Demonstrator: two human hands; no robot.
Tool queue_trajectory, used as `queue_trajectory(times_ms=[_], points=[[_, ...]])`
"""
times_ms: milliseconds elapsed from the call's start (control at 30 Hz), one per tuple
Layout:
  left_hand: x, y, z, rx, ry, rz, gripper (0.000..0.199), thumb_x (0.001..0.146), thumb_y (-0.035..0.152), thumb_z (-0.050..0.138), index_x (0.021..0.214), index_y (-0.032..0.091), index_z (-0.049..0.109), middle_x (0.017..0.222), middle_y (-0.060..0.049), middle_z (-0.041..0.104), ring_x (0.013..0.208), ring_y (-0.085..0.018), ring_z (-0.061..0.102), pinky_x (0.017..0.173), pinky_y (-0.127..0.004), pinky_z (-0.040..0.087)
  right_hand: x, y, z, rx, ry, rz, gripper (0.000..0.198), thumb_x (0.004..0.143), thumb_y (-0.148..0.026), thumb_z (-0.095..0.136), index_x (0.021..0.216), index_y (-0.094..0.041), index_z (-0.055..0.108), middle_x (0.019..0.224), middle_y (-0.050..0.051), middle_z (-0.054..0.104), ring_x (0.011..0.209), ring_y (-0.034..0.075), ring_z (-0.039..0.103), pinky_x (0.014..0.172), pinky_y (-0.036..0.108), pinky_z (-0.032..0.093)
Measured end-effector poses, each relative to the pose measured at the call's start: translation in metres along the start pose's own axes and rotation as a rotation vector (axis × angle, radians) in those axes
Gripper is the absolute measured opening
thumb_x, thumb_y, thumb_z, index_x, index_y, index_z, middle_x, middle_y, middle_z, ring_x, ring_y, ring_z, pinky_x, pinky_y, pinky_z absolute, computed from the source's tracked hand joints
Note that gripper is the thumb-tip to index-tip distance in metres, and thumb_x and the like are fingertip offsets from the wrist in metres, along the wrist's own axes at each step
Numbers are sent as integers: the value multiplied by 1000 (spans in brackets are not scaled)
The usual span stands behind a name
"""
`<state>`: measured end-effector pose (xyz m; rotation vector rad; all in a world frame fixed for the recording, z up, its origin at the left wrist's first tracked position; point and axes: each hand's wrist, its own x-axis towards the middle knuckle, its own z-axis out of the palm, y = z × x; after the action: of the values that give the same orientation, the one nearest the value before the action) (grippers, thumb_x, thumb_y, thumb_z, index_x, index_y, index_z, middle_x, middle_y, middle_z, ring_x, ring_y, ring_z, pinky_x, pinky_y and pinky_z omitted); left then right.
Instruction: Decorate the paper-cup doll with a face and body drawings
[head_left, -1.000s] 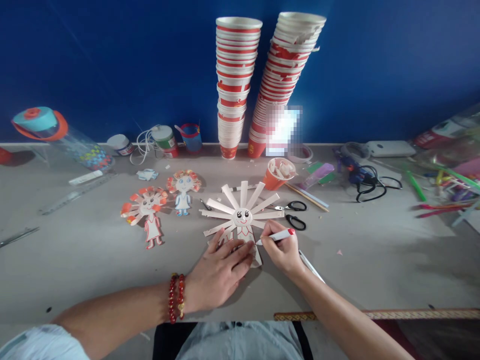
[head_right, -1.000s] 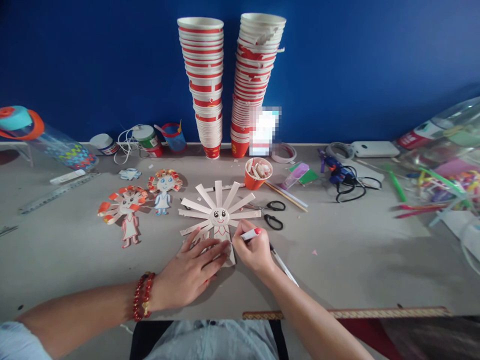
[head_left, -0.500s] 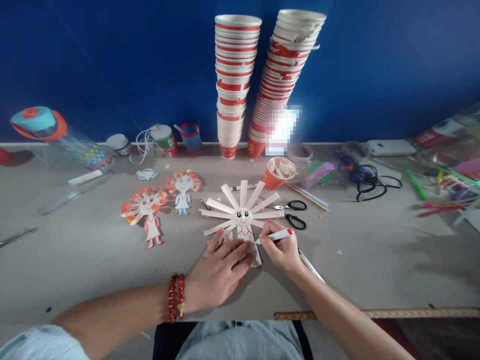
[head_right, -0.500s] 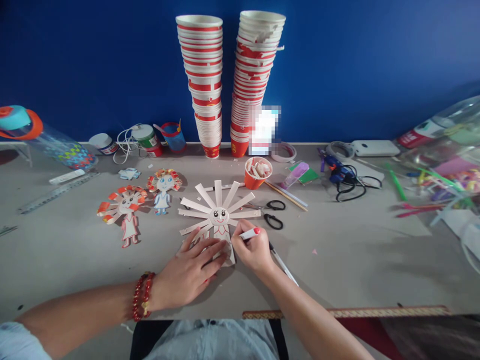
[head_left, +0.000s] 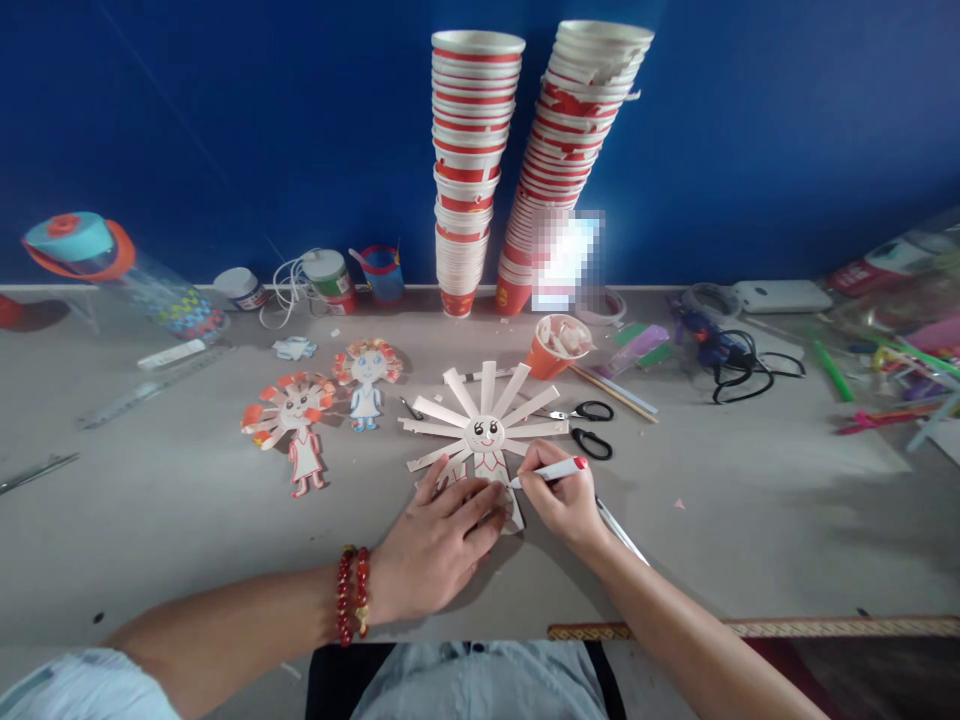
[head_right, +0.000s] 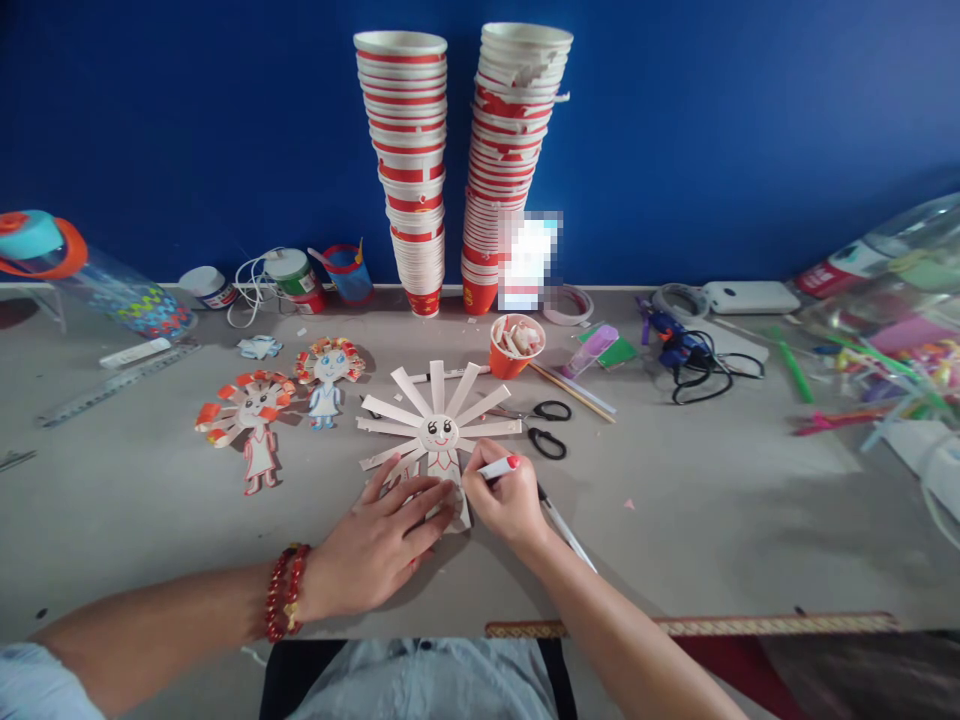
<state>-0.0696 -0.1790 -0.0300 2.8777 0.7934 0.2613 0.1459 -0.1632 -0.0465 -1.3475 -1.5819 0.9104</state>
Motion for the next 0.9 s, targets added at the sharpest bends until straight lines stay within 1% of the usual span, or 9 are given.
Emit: queue_trajectory(times_ms=[133,300,433,533,633,900], points=[[0,0,0,-3,-9,-4,44,97,32,48,140,21,48,149,-6,45,136,-24,39,121,-55,-7,0,-2,0,-1,13,2,16,76,-14,51,63,-21,46,54,-6,40,50,10,32,46,24,25],[0,1,0,-3,-18,-12,43,98,33,47,140,22,48,150,-5,45,137,-24,37,121,-55,-9,1,-4,1,32,79,1,17,77,-15,50,62,-21,46,55,-6,40,51,10,33,47,24,26],[0,1,-1,3,-19,-6,43,98,33,47,139,21,48,149,-5,45,136,-24,38,121,-55,-9,2,-6,2,13,67,-8,16,77,-14,51,63,-20,47,56,-5,42,51,10,35,48,24,27],[0,0,-1,5,-11,-3,43,97,34,50,138,22,49,147,-6,47,135,-24,39,122,-56,-5,4,-7,2,3,64,16,14,77,-15,51,64,-20,48,55,-5,42,51,10,35,48,24,27],[0,0,-1,6,3,-3,42,97,33,49,137,22,50,146,-5,47,135,-24,40,122,-55,-6,4,-9,2,-3,65,26,13,76,-15,52,64,-21,49,55,-5,43,51,11,36,48,23,28],[1,0,-1,15,5,3,45,95,34,53,138,22,50,146,-6,47,134,-25,41,122,-56,-2,4,-9,3,-20,74,40,12,75,-15,52,64,-21,49,55,-5,44,51,10,35,48,23,28]])
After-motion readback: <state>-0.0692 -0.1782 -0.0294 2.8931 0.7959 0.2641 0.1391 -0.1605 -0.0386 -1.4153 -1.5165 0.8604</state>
